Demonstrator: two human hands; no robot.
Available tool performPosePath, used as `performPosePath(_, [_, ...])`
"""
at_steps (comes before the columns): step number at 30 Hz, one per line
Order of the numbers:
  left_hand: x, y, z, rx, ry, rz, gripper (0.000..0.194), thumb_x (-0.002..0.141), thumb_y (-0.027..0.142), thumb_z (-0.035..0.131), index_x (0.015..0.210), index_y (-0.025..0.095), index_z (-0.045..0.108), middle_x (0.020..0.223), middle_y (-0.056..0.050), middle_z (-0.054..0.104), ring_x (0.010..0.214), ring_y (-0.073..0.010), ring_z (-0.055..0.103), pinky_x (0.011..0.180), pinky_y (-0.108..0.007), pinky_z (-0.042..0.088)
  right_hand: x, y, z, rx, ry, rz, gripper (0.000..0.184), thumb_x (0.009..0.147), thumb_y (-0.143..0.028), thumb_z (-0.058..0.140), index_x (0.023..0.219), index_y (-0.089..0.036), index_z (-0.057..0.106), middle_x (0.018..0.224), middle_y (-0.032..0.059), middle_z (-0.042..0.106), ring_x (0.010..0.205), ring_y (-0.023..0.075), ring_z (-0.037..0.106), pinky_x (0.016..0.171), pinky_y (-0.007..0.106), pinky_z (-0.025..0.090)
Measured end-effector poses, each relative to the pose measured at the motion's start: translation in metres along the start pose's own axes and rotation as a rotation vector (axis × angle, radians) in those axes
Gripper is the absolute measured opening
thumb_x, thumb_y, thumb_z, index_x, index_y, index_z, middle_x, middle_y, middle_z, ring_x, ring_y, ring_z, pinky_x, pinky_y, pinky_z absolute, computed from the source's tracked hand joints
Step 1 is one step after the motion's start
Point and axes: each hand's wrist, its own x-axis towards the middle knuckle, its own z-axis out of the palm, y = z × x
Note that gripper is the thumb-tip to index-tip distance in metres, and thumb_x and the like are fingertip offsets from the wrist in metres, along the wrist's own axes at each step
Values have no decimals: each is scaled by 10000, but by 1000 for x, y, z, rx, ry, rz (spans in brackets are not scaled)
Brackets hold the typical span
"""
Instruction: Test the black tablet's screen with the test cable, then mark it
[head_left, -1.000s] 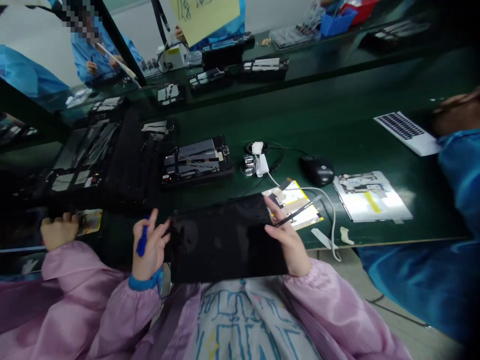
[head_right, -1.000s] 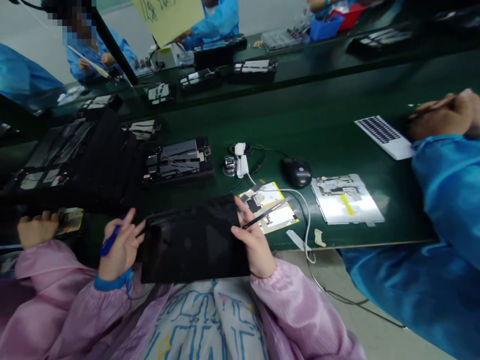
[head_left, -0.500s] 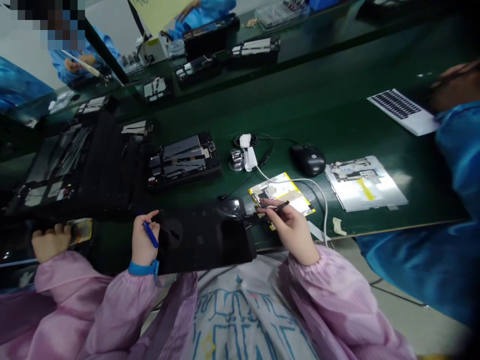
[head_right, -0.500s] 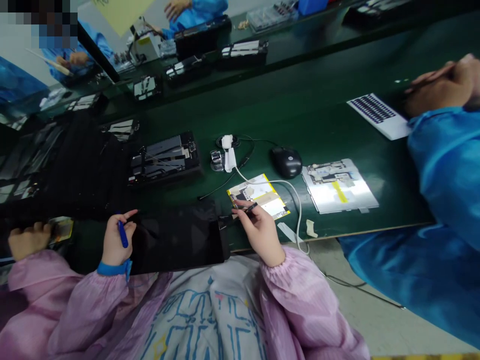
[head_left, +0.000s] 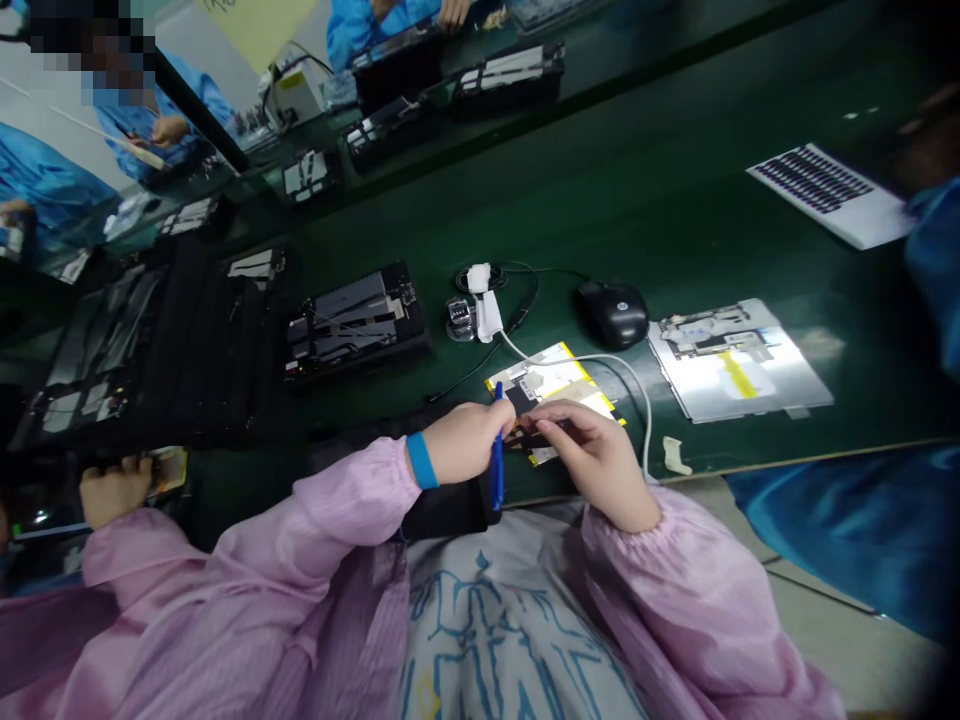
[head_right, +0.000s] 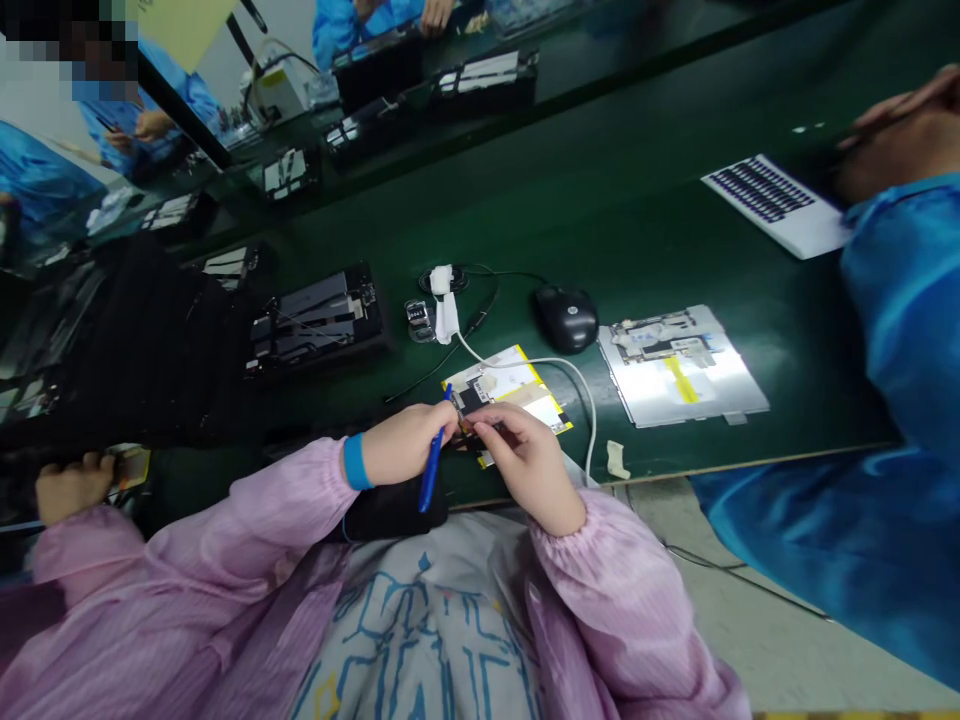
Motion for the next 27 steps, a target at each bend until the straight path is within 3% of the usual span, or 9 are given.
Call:
performPosePath(3, [14,-6,5,-111,-30,-18,89,809,131,448,798,206,400,650,21,554,584,-125,516,623,-249,399,-8,6,-13,-169,16,-113,102,866,-255,599,868,-223,696,840,31,719,777,166,675,709,293,547])
performPosePath(9, [12,-3,3,-331,89,-117,135,815,241,514,759,204,398,606,42,503,527,-98,427,545,-227,341,-6,18,-29,-306,-99,-237,106,889,-233,566,888,-206,669,827,48,707,776,177,669,708,312,533])
performPosePath(11, [14,0,4,-405,138,-133,140,814,253,521,762,202,402,608,44,495,527,-94,423,543,-224,345,0,21,-31,-428,-192,-306,132,884,-282,577,945,-198,660,946,83,697,949,231,650,853,415,505])
performPosePath(13, [15,0,6,-435,191,-133,135,816,255,515,759,200,406,631,40,504,543,-93,441,561,-224,362,2,25,-30,-598,-287,-357,244,858,-345,611,1051,-199,641,1143,119,644,1165,312,548,1001,571,369])
performPosePath(16, [16,-5,8,-337,261,-158,101,816,212,490,744,196,422,645,35,514,567,-99,464,592,-233,365,0,29,-26,-798,-367,-348,381,835,-394,631,1179,-232,599,1320,120,541,1299,349,417,1058,643,227])
performPosePath(22, [21,-12,11,33,244,-288,101,736,91,480,712,189,477,683,14,599,706,-154,539,788,-331,347,-12,26,-12,-903,-299,-273,412,854,-431,597,1221,-245,570,1336,104,528,1305,325,399,1060,593,238])
performPosePath(27, [25,-10,15,112,180,-357,75,724,116,492,731,189,506,715,5,626,763,-175,552,833,-371,311,-14,22,-7,-910,-273,-248,400,850,-412,592,1207,-234,571,1311,112,538,1291,327,398,1063,595,208])
